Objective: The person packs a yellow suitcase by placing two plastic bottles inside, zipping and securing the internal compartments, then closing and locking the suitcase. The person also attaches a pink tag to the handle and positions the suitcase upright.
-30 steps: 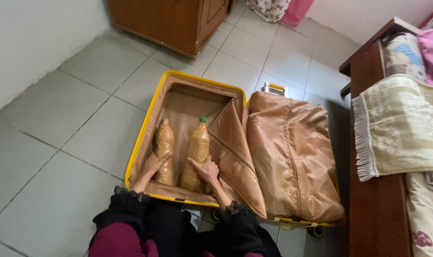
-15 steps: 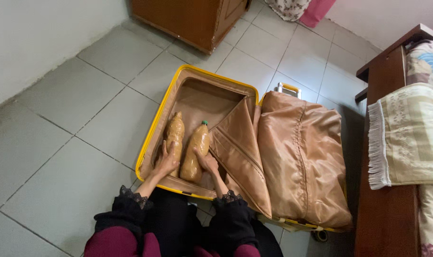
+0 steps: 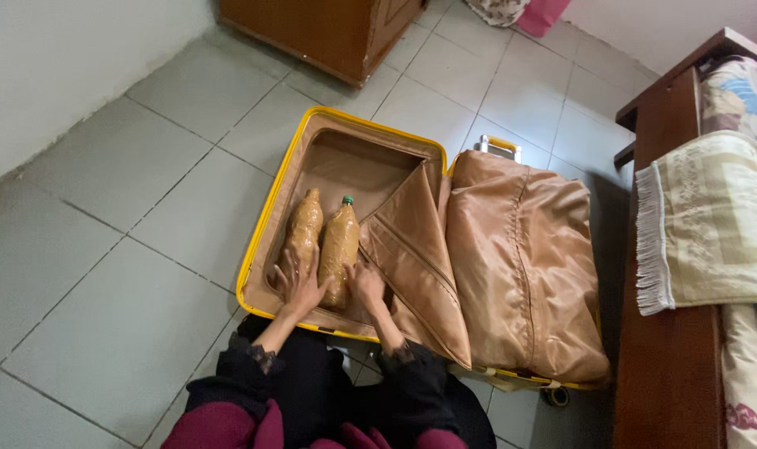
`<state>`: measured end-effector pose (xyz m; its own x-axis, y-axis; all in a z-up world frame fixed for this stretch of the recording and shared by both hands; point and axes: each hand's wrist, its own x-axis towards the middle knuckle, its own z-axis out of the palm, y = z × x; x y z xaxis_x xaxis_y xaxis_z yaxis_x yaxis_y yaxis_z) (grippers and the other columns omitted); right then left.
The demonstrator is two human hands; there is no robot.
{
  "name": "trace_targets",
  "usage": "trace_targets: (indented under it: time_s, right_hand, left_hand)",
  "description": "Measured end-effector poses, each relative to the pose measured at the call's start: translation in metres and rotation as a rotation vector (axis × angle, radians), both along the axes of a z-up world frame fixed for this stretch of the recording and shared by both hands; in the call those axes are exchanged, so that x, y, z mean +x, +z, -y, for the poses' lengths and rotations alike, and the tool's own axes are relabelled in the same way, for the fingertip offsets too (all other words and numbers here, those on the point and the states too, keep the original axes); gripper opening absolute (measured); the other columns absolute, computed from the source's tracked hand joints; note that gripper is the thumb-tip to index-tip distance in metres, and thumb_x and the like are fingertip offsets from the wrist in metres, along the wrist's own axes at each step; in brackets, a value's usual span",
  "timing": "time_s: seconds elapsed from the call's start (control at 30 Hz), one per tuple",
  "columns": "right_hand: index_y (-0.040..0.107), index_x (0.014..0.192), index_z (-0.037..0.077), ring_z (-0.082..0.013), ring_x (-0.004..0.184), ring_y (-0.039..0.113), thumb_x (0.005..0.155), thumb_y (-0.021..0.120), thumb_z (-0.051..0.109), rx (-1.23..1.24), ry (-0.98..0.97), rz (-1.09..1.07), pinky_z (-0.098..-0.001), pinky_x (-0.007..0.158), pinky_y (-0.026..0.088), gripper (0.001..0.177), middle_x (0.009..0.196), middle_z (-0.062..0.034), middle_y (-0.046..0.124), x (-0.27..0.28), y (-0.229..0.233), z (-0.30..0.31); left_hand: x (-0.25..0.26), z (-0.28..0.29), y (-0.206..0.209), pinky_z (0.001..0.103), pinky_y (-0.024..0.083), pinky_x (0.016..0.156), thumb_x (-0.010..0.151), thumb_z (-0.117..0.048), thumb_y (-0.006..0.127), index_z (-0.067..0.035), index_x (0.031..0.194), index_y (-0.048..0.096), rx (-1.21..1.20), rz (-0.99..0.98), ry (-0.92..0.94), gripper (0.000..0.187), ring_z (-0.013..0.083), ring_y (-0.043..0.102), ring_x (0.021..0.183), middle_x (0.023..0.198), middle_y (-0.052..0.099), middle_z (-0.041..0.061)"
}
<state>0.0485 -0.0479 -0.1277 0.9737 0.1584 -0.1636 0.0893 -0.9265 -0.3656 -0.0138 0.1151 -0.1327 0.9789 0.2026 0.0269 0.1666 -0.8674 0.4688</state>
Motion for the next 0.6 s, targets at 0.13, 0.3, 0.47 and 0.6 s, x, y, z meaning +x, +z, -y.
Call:
trace_targets:
  time_s: [0.13,0.3,0.47,0.6]
  right_hand:
    - [0.055,0.124,0.005,-0.0384,0.122,0.042,0.063,0.062,0.042,-0.366,0.172,0.675,-0.0545,0.097,0.032,0.072,0.130,-0.0209,0.051,-0.009,0.017,0.070]
    - [0.063,0.097,0.008,-0.0309,0.094,0.063,0.091,0.055,0.022,-0.291,0.043,0.402,-0.0466,0.085,0.047,0.018,0.096,-0.0137,0.067,0.015,0.047,0.112]
    - [0.066,0.087,0.008,-0.0315,0.066,0.061,0.092,0.052,0.028,0.321,-0.420,0.600,-0.0447,0.058,0.047,0.025,0.075,-0.0169,0.066,0.081,0.084,0.168]
    - [0.062,0.085,0.000,-0.0223,0.061,0.055,0.095,0.050,0.028,0.778,-0.621,0.385,-0.0377,0.054,0.043,0.032,0.072,-0.0109,0.062,0.115,0.092,0.236]
  left_hand:
    - [-0.007,0.005,-0.004,0.073,0.003,0.102,0.090,-0.052,0.050,-0.044,0.145,0.017,0.097,-0.106,-0.078,0.065,0.0421,-0.009,0.143,0.156,-0.009,0.018]
    - [-0.001,-0.005,-0.010,0.070,0.007,0.101,0.075,-0.055,0.066,-0.020,0.147,0.013,-0.046,0.040,0.058,0.096,0.0455,-0.003,0.140,0.152,-0.005,0.029]
    - [0.008,-0.027,-0.023,0.050,0.026,0.111,0.066,-0.050,0.077,-0.002,0.149,0.002,-0.329,0.145,0.242,0.122,0.0431,0.024,0.137,0.150,0.016,0.029]
    - [0.019,-0.031,-0.035,0.047,0.031,0.106,0.063,-0.040,0.081,-0.009,0.149,-0.001,-0.386,-0.171,0.222,0.123,0.0418,0.029,0.133,0.149,0.021,0.025]
